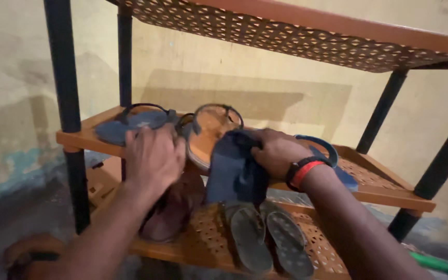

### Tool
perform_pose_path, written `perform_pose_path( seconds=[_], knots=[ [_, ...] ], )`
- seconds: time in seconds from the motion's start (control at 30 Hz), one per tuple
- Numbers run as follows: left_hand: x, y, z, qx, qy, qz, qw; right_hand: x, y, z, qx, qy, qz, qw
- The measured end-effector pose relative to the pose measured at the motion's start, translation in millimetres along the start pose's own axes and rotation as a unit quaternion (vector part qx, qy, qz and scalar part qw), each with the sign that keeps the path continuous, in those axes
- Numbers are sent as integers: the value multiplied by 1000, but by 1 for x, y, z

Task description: The person wipes several pairs of sandals and flip-flops on a two-tiered shoe rack using a dark cloth. They handle each item individually, wiping the soles and straps, then place them back on the rack.

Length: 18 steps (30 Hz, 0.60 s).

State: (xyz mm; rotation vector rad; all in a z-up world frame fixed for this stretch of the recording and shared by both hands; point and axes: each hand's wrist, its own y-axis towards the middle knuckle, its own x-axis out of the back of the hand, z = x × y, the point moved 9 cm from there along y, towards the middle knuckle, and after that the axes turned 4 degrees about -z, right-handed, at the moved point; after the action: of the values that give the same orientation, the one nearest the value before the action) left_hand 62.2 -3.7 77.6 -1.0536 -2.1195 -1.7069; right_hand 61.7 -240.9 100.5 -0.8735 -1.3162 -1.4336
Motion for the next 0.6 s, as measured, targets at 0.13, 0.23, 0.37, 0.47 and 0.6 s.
perform_pose_path(
  seconds=[0.13, 0.23, 0.37, 0.47, 0.6],
  knots=[
    [-8, 20, -15, 25, -75, 45, 996, -5, 9, 3, 93, 54, -36, 994],
    [-14, 24, -32, 33, -256, 62, 964, -5, 14, -3, 132, 82, -67, 986],
    [-27, 24, -41, -6, -206, 143, 968, -6, 22, -16, 69, 72, -31, 995],
    [-33, 19, -45, -18, -135, 189, 972, 4, 14, -50, -56, 22, -2, 998],
    [-40, 13, -42, 11, -108, 247, 963, 24, -2, -67, -67, -25, -15, 997]
  ],
)
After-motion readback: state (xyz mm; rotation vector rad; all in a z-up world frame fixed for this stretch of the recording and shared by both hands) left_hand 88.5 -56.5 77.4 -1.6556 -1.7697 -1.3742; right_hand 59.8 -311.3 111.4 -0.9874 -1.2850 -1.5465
